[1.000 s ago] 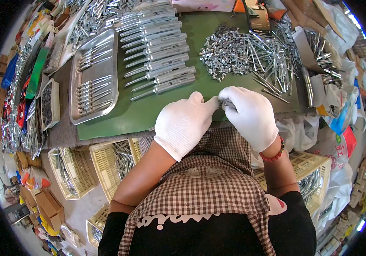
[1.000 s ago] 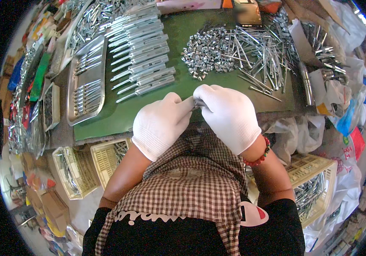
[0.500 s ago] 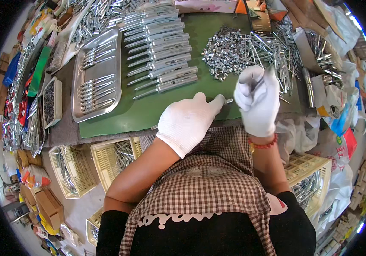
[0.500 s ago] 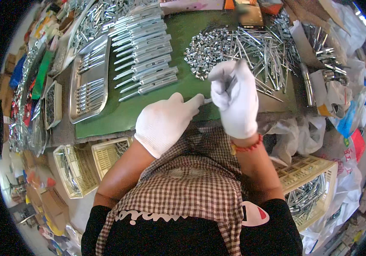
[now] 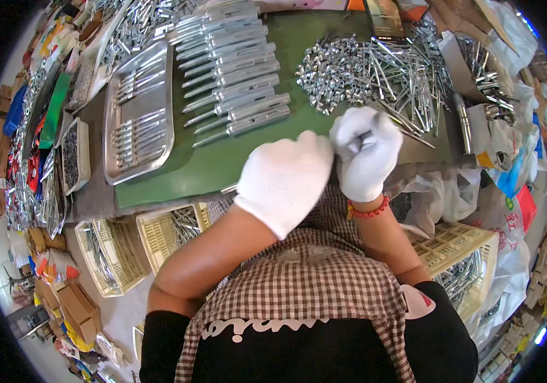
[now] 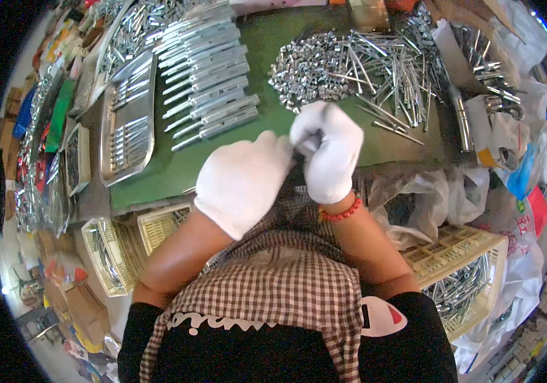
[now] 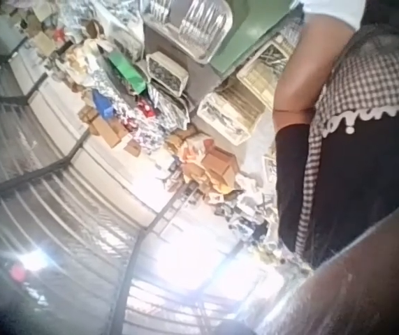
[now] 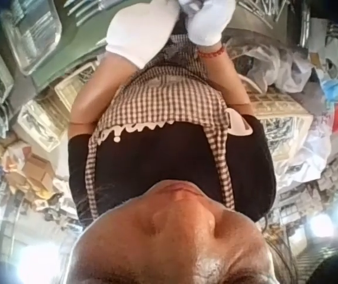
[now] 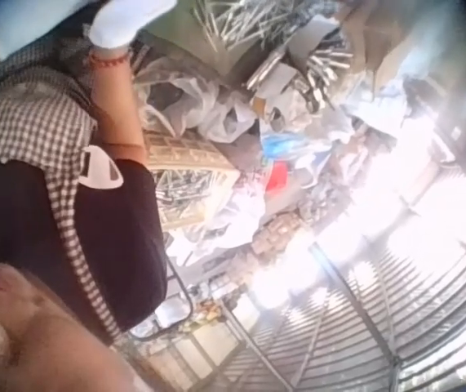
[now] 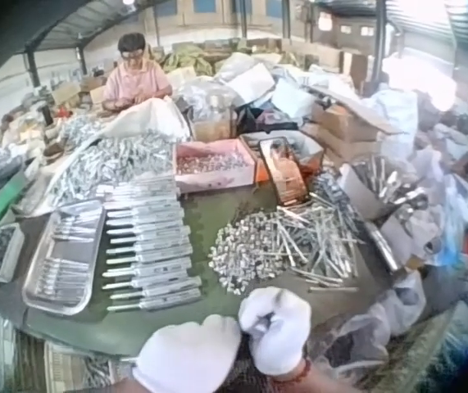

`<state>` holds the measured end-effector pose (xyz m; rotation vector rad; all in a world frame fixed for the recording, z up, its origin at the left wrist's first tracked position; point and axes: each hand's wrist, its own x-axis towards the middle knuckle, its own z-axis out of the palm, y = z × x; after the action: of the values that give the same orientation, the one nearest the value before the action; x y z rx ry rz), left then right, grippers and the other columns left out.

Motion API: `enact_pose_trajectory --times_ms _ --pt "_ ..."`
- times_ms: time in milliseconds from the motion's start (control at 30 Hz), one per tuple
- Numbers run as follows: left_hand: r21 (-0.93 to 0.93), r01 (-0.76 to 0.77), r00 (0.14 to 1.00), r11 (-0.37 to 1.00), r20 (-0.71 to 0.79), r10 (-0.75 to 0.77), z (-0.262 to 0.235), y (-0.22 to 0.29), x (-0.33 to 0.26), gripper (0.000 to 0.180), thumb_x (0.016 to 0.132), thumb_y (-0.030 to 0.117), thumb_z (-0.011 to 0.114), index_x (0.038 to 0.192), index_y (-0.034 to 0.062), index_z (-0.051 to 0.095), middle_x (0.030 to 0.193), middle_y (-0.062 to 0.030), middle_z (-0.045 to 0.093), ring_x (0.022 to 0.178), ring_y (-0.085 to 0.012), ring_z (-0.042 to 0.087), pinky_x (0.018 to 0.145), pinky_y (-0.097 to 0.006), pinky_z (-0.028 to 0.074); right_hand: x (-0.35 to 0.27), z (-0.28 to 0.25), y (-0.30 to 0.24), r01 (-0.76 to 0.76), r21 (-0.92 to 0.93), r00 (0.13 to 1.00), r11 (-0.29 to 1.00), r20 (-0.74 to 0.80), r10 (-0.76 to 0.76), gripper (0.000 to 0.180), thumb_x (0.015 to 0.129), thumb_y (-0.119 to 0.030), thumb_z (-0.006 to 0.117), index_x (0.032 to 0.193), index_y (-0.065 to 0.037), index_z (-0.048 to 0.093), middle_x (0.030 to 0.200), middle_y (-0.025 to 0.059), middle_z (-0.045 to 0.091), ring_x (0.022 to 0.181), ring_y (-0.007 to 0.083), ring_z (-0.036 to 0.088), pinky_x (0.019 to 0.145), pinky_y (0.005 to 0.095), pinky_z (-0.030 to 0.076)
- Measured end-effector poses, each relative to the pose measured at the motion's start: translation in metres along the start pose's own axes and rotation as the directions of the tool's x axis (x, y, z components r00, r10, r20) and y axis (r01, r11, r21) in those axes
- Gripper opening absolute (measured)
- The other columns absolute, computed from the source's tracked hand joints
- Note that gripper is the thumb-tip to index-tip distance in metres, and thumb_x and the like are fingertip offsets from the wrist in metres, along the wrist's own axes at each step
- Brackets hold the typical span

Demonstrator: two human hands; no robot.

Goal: Assembling small metal components and rods at a workbench.

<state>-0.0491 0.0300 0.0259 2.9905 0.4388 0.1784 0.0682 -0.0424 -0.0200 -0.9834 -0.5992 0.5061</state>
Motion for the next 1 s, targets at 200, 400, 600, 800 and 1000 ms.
enact_pose_trajectory --times_ms 200,400,600,800,1000 --pt "0.037 0.008 0.996 0.999 -0.089 -0.005 0.017 0.008 0.007 0.008 0.088 0.016 0.058 0.086 0.0082 0.061 0.078 -0.0099 0.061 0.068 -0.0259 0.069 0.058 -0.037 0.056 0.008 -0.009 -0.003 -0.093 0.292 0.99 0.952 -0.071 0.119 0.055 0.103 -0.042 0.036 0.063 -0.006 0.045 0.054 -0.0002 0.033 0.047 0.0112 0.027 0.049 0.0286 0.02" --pt "-0.188 0.362 0.929 0.913 -0.013 -0.371 -0.016 -0.04 -0.119 0.022 0.09 0.029 0.066 0.095 0.0076 0.067 0.087 -0.0118 0.067 0.075 -0.0323 0.067 0.066 -0.042 0.054 0.007 -0.019 -0.003 -0.131 0.34 0.988 0.931 -0.037 0.153 0.054 0.104 -0.042 0.038 0.068 -0.004 0.051 0.055 -0.0008 0.035 0.046 0.0097 0.027 0.046 0.0275 0.021" --pt "-0.008 0.519 0.846 0.855 -0.142 -0.514 -0.017 -0.071 -0.19 0.028 0.084 0.019 0.069 0.109 0.0064 0.07 0.106 -0.011 0.069 0.1 -0.0311 0.065 0.088 -0.042 0.05 0.007 -0.01 0.001 -0.26 0.239 0.966 0.936 0.049 0.255 0.05 0.105 -0.037 0.041 0.075 -0.001 0.057 0.059 -0.0021 0.042 0.048 0.0055 0.03 0.045 0.0243 0.021" --pt "-0.08 0.156 0.901 0.985 -0.398 -0.175 0.001 -0.048 -0.055 0.026 0.084 0.014 0.068 0.109 0.0086 0.065 0.114 -0.0086 0.066 0.102 -0.0303 0.063 0.091 -0.041 0.047 0.006 -0.007 -0.008 -0.306 0.068 0.952 0.95 0.024 0.305 0.032 0.101 -0.025 0.048 0.085 -0.001 0.061 0.066 -0.0043 0.044 0.053 0.0031 0.034 0.047 0.0213 0.025" --pt "-0.027 0.126 0.948 0.992 -0.292 -0.128 0.011 -0.053 -0.021 0.026 0.079 0.018 0.073 0.101 0.0087 0.063 0.093 -0.0076 0.06 0.089 -0.0326 0.058 0.078 -0.043 0.046 0.005 -0.009 -0.012 -0.342 -0.134 0.932 0.93 0.074 0.354 0.017 0.097 -0.009 0.05 0.102 -0.002 0.065 0.077 -0.0053 0.051 0.062 0.0013 0.041 0.054 0.018 0.035"
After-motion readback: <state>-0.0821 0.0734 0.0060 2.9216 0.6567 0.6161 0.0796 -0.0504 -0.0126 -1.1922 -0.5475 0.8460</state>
